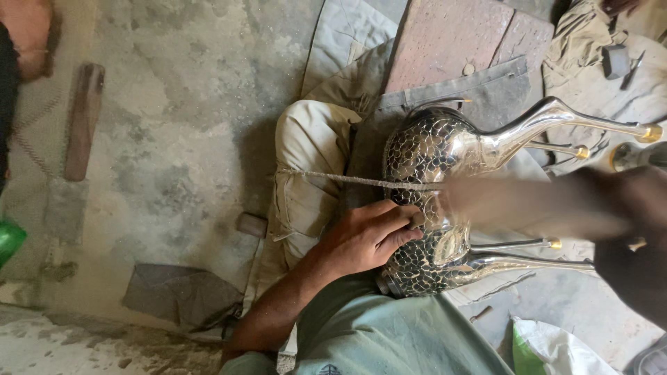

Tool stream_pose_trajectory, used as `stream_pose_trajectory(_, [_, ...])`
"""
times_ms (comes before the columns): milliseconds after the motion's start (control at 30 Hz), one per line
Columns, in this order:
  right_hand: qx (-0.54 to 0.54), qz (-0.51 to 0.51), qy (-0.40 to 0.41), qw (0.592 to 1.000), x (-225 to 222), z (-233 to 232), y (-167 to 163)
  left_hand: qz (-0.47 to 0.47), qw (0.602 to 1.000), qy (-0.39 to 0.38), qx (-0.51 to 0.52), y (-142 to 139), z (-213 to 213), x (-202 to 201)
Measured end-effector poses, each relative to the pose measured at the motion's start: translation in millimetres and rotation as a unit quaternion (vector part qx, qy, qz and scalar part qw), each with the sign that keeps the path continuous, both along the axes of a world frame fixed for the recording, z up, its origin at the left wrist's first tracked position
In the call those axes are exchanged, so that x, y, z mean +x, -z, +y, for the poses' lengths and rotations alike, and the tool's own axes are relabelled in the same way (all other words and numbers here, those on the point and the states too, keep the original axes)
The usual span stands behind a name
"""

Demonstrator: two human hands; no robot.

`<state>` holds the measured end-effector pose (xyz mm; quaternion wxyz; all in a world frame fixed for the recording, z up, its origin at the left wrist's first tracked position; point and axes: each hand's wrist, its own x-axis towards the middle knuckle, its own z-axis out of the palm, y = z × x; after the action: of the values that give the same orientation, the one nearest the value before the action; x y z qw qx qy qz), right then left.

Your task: The person hammers a small metal punch against a polished metal object to create a textured pattern. They hold the object steady with one hand while striking the punch with a wooden mallet in the other hand.

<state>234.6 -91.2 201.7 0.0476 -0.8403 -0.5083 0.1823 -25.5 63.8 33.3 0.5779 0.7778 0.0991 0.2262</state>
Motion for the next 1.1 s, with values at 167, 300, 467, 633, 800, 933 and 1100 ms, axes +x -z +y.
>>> stream_pose_trajectory(167, [-0.036, -0.034, 0.001, 0.999, -4.6, 6.2, -6.9, -0.032, 0.999, 0.004, -0.011, 2.4, 3.1, 0.8])
stream_pose_trajectory(300, [-0.046, -0.064, 0.025, 0.997, -13.3, 8.2, -7.2, -0.004, 1.000, 0.026, 0.008, 3.7, 4.5, 0.9])
stream_pose_trajectory(467, [-0.051, -0.041, 0.027, 0.998, -15.4, 7.1, -1.9, 0.009, 1.000, 0.028, 0.009, 2.3, 7.2, -0.4])
stream_pose_trajectory(633, [0.037, 0.078, 0.104, 0.991, -18.6, 14.9, -4.7, -0.019, 0.999, 0.029, -0.018, -1.1, 10.1, 0.8])
stream_pose_trajectory(800, [0.047, 0.036, 0.128, 0.990, -22.2, 6.5, -9.5, -0.012, 1.000, 0.026, -0.002, -0.2, 9.6, 0.8])
stream_pose_trajectory(933, [-0.049, -0.141, -0.039, 0.988, -20.7, -6.8, -6.0, 0.003, 0.999, 0.041, -0.009, 5.0, 9.1, 1.6])
stream_pose_trajectory(1100, [-0.052, -0.166, -0.095, 0.980, -20.4, -8.4, -6.8, -0.029, 0.999, 0.032, 0.016, 10.2, 8.7, -1.4])
